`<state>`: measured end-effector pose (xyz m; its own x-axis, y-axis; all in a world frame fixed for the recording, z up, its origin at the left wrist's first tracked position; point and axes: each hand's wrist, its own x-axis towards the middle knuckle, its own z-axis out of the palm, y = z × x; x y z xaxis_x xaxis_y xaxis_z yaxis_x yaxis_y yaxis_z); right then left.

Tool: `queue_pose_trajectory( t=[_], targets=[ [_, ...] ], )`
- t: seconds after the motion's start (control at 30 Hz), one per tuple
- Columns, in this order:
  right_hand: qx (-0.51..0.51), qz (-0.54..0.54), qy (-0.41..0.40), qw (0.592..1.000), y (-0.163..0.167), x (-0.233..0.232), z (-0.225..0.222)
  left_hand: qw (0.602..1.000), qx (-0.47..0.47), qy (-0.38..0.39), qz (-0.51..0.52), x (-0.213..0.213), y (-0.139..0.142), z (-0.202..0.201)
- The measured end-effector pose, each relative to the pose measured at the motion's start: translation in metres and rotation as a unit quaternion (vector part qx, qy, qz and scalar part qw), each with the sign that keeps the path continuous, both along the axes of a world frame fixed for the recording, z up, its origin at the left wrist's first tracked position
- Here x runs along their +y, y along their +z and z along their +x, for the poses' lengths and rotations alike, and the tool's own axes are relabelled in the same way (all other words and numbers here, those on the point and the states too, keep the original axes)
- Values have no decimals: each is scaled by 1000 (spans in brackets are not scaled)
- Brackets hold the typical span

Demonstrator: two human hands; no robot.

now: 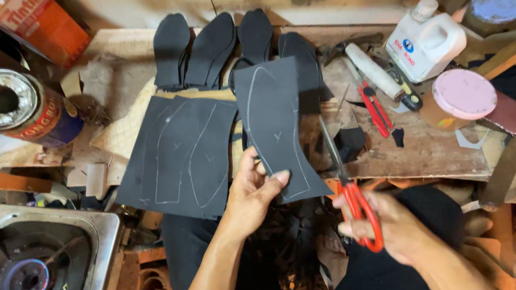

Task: The person uses red-handled scissors to cut black rubber shoe insoles along pre-drawn outlines on a workbench. They repeatedly trim the edges of each insole, rotate the pieces for better access, and place the finished cutouts on the table.

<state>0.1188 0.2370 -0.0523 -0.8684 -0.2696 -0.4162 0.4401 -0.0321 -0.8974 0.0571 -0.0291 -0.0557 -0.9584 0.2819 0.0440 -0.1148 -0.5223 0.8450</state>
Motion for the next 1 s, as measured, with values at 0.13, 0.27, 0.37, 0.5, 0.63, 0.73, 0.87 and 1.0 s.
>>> queue_pose_trajectory(
  t=[0.13, 0.27, 0.37, 0.5, 0.63, 0.73, 0.87, 1.0],
  targets=[
    [-89, 110, 24, 990, 2, -5, 16, 998, -7, 30, -63, -9, 17, -8],
    [-42, 193, 69, 978, 6, -10, 29, 996, -40, 44, -59, -13, 24, -10],
    [-6, 229, 133, 964, 10, -10, 28, 997, -46, 36, -50, -12, 24, -10],
    [101, 293, 187, 932, 13, -14, 20, 996, 19, 50, -66, -5, 21, -10],
    [159, 286, 180, 928, 19, -20, 16, 996, 3, 51, -74, 0, 18, -11],
    [109, 310, 178, 928, 24, -22, 10, 997, 5, 47, -63, 5, 16, -10],
    [97, 311, 180, 928, 32, -24, 4, 996, 9, 60, -63, 11, 16, -10],
    [76, 294, 172, 937, 34, -23, 0, 996, 8, 63, -63, 16, 17, -12]
  ],
)
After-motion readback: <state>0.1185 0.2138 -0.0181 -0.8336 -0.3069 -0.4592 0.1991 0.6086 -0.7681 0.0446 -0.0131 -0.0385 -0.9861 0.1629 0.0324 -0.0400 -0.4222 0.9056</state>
